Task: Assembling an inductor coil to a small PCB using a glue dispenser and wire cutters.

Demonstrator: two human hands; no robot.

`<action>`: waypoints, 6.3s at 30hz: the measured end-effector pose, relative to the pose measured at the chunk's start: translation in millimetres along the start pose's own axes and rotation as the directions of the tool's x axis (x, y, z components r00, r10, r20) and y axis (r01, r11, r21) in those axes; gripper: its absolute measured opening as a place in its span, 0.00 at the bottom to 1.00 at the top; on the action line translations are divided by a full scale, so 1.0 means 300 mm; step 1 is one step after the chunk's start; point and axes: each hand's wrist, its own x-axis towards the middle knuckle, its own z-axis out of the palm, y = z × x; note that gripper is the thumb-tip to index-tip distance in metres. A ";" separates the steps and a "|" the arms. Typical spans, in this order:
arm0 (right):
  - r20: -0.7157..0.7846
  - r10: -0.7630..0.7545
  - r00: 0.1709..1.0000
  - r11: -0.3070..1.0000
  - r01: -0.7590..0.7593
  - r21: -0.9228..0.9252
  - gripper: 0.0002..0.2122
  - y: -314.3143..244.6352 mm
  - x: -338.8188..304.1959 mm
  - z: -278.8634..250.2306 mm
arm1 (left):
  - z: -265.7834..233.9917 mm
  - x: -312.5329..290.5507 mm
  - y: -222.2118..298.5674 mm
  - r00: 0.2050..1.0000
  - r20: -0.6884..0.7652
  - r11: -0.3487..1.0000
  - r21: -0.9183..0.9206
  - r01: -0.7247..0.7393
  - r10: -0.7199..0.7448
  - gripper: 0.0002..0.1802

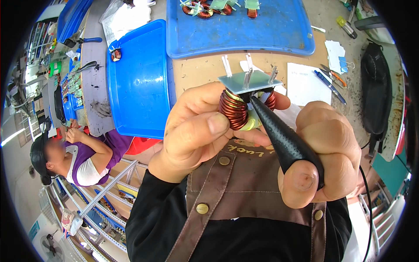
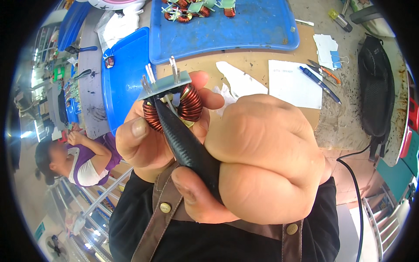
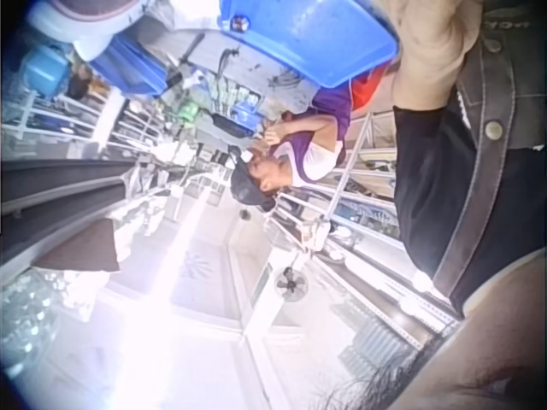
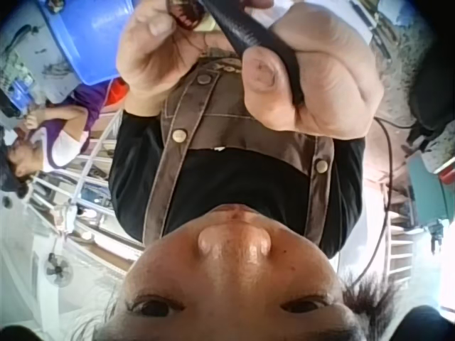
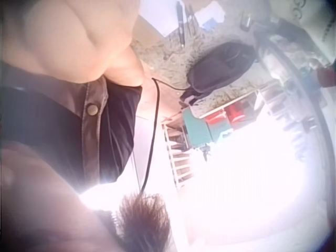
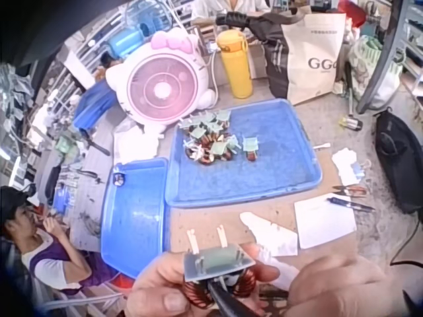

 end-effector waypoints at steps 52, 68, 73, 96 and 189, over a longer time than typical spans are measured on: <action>-0.065 0.553 0.831 0.769 -0.479 0.424 0.23 0.050 0.003 -0.067 | -0.003 0.010 -0.012 0.996 -0.068 0.997 -0.059 0.045 -0.049 0.43; 0.237 0.636 0.734 0.617 -0.669 0.415 0.09 0.045 0.060 -0.044 | -0.020 0.025 -0.035 0.999 0.028 0.958 -0.282 0.044 -0.038 0.30; 0.236 0.628 0.742 0.653 -0.667 0.359 0.10 0.052 0.056 -0.057 | -0.033 0.025 -0.042 0.998 0.047 0.967 -0.248 0.049 -0.039 0.28; -0.062 0.122 0.991 0.969 -0.133 -0.208 0.19 0.111 0.128 -0.103 | -0.011 0.048 -0.070 0.933 -0.223 0.943 0.243 -0.228 0.283 0.18; -0.068 -0.056 0.996 0.997 0.052 -0.053 0.08 0.041 0.000 0.001 | 0.005 0.032 -0.082 0.854 -0.185 0.830 0.405 -0.384 0.486 0.23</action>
